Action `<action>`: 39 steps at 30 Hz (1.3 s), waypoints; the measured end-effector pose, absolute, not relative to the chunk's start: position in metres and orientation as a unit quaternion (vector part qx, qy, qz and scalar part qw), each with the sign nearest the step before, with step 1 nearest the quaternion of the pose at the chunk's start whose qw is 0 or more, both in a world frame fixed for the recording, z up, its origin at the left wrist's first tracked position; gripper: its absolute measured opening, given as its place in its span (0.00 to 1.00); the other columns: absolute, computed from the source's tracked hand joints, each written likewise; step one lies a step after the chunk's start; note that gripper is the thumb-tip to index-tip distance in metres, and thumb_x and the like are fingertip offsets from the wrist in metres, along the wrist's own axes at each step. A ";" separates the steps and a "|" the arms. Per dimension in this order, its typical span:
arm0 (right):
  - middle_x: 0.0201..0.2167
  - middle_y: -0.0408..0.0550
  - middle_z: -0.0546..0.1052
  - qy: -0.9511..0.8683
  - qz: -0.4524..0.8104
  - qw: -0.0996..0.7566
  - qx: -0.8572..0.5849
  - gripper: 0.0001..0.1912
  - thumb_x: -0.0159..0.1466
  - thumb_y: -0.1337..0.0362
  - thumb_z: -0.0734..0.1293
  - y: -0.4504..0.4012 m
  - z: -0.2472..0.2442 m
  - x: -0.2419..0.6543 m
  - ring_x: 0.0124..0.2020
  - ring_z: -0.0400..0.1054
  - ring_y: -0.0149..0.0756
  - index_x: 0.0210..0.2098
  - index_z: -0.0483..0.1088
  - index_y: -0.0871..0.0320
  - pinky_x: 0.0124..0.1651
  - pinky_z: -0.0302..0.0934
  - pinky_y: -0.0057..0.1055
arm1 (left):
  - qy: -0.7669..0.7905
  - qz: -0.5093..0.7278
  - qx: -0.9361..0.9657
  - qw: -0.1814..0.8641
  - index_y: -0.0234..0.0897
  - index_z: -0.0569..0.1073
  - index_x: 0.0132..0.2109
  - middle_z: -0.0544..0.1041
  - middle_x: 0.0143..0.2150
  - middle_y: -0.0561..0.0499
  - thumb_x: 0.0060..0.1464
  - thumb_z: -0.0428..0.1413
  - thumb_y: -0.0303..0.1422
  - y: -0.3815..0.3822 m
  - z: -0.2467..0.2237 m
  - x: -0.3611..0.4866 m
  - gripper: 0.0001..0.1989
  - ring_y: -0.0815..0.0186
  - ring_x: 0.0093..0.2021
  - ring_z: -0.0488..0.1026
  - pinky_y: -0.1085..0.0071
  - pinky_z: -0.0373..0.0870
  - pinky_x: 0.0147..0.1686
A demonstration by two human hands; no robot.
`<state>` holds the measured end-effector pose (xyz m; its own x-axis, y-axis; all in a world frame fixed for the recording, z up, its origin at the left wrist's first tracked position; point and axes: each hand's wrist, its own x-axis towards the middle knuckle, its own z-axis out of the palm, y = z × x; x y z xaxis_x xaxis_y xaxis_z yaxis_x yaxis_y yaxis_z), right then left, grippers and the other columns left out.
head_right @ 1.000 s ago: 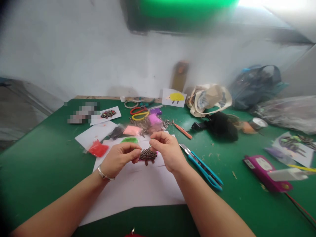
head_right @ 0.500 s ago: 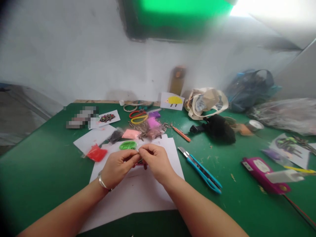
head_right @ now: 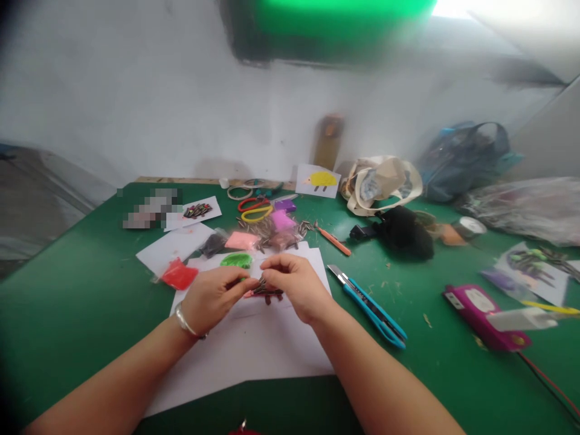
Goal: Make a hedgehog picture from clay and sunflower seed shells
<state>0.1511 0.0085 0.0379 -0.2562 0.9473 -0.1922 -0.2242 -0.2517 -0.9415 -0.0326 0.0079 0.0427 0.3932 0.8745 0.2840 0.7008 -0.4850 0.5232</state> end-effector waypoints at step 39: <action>0.26 0.42 0.74 -0.611 0.465 0.344 -0.541 0.06 0.58 0.63 0.62 0.022 0.041 0.180 0.25 0.68 0.31 0.34 0.69 0.56 0.32 0.60 0.30 | 0.537 0.286 0.733 0.305 0.38 0.75 0.33 0.77 0.27 0.56 0.56 0.51 0.35 0.022 0.039 -0.039 0.10 0.69 0.25 0.76 0.75 0.69 0.26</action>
